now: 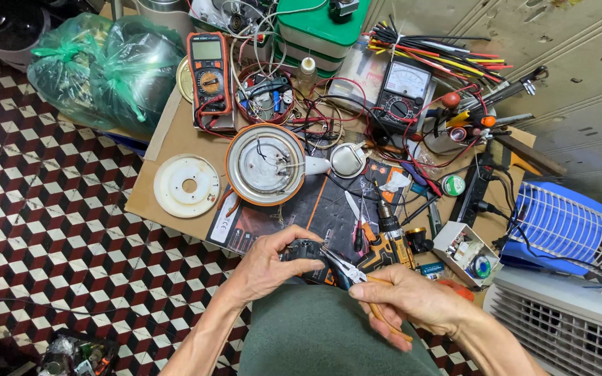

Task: The person works on a disassembled electric kettle, using pliers to strip and adjust wires on a small black component. They then place the component into the kettle's base and connect wires to the heating element terminals, securing them with pliers.

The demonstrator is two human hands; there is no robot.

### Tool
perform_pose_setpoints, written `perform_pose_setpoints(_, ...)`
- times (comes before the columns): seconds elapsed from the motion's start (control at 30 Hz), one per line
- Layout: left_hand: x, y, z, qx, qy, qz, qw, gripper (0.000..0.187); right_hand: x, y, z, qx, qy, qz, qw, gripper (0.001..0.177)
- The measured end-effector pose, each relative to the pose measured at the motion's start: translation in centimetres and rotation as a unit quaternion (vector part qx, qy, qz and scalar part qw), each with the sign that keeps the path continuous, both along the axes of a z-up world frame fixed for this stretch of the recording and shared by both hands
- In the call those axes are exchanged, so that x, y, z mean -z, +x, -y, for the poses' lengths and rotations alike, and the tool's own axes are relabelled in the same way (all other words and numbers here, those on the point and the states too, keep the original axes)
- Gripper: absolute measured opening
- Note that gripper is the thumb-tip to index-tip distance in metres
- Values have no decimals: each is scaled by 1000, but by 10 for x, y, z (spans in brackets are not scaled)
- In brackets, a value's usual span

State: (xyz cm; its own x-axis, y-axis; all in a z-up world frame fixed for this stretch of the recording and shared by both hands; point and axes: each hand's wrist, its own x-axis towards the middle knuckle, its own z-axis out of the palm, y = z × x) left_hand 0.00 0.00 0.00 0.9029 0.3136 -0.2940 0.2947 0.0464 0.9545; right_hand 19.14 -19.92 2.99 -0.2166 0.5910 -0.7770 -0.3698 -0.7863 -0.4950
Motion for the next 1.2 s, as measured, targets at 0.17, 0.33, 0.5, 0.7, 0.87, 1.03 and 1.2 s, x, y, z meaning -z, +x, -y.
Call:
perform_pose_setpoints(0.17,-1,1,-1,5,19,19,1000,36,3,0,2,-4,-16,14,1000,38)
perform_pose_setpoints(0.33,-2,0,-3,18,28,-14,999,37,4,1,4,-18,-12,11,1000,32)
perform_pose_setpoints(0.5,3,1,-4,29,47,-9,998,36,3,3,5,-15,-13,-2,1000,30)
perform_pose_setpoints(0.7,43,3,11,-193,-235,19,952,34,8,9,14,24,57,94,994,36)
perform_pose_setpoints(0.87,28,10,20,-241,-361,103,895,38,19,-5,17,153,60,142,976,39)
perform_pose_setpoints(1.03,21,11,25,-267,-415,141,858,44,13,-19,10,148,94,216,961,39)
perform_pose_setpoints(1.2,16,6,25,-239,-382,163,877,42,-2,-27,13,85,60,284,953,37)
